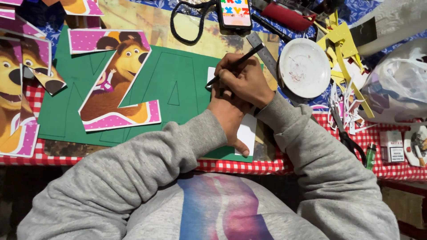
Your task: Trace letter templates onto a green sheet using a pencil.
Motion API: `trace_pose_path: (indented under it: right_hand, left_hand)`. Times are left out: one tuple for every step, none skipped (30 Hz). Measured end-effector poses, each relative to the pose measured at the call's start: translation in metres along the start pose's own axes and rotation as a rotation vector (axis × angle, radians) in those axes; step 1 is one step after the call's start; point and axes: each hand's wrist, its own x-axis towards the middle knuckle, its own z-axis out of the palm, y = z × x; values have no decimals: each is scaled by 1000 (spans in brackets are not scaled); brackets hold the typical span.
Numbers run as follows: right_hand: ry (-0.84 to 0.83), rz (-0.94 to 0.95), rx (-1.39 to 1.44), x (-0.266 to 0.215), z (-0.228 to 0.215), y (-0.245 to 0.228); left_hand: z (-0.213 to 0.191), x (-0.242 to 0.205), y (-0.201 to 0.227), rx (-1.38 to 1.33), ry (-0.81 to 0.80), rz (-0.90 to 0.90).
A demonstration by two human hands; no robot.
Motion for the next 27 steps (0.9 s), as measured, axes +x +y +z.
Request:
trace_pose_path:
  right_hand:
    - [4, 1, -12, 0, 1, -1]
    - [4, 0, -11, 0, 2, 0]
    - [16, 6, -15, 0, 2, 0]
    - [28, 12, -19, -1, 3, 1]
    - [31, 11, -19, -1, 3, 1]
    - [39, 15, -20, -1, 3, 2]
    - [46, 18, -21, -1, 3, 2]
    - [47, 18, -21, -1, 3, 2]
    - [46, 19, -11, -1, 3, 1]
    - [46, 20, -1, -1, 4, 1]
    - [49, 20, -1, -1, 3, 1]
    - [44, 16, 2, 0, 3, 1]
    - [38, 14, 6, 0, 3, 2]
    - [39, 15, 7, -1, 3, 2]
    - [38, 18, 6, -1, 3, 2]
    - [36, 20, 5, 0, 3, 2]
    - [36, 21, 5, -1, 3, 2]
    - [36, 21, 1, -1, 3, 2]
    - [37, 19, -4, -1, 3, 2]
    - [36, 18, -4, -1, 3, 2]
    - [37, 17, 2, -1, 4, 2]
    - [38, 16, 7, -2, 4, 3]
    - [38, 16, 7, -1, 4, 3]
    - [39, 21, 12, -1, 4, 3]
    - [41, 25, 17, -1, 4, 3]
    - [41, 26, 17, -1, 4, 3]
    - [45, 19, 3, -1, 4, 3]
  left_hand:
    - [-1, 1, 0, 17, -81, 0]
    - [-1, 1, 0, 17, -81, -1]
    - [0, 1, 0, 13, -85, 4]
    - [1, 1, 0, 9, -89, 8]
    - [-2, 0, 0, 12, -90, 10]
    - [-5, -2, 1, 24, -66, 9]
    - [-8, -3, 1, 36, -41, 6]
    - [-7, -3, 1, 37, -42, 7]
    - [-5, -2, 1, 31, -35, 9]
    - [-4, -2, 1, 25, -28, 11]
    - [-2, -1, 1, 27, -28, 13]
    - [-1, 0, 0, 28, -6, 16]
    - [0, 0, 0, 27, 15, 17]
    - [0, 0, 1, 27, 14, 19]
    - [0, 0, 0, 10, -30, 12]
    - [0, 0, 0, -8, -75, 6]
    - [-3, -1, 1, -9, -75, 5]
    - [-5, -2, 1, 8, -54, 6]
    - [-8, -2, 2, 26, -31, 6]
    - [-8, -2, 2, 26, -30, 5]
    - [-9, -2, 2, 28, -43, 3]
    - [-10, -2, 2, 30, -55, 2]
    - [-11, -2, 2, 30, -55, 2]
    - [-12, -3, 2, 34, -69, 0]
    - [-12, -3, 2, 37, -83, -3]
    - [-8, -2, 2, 37, -84, -2]
    - [-5, 0, 2, 32, -81, 1]
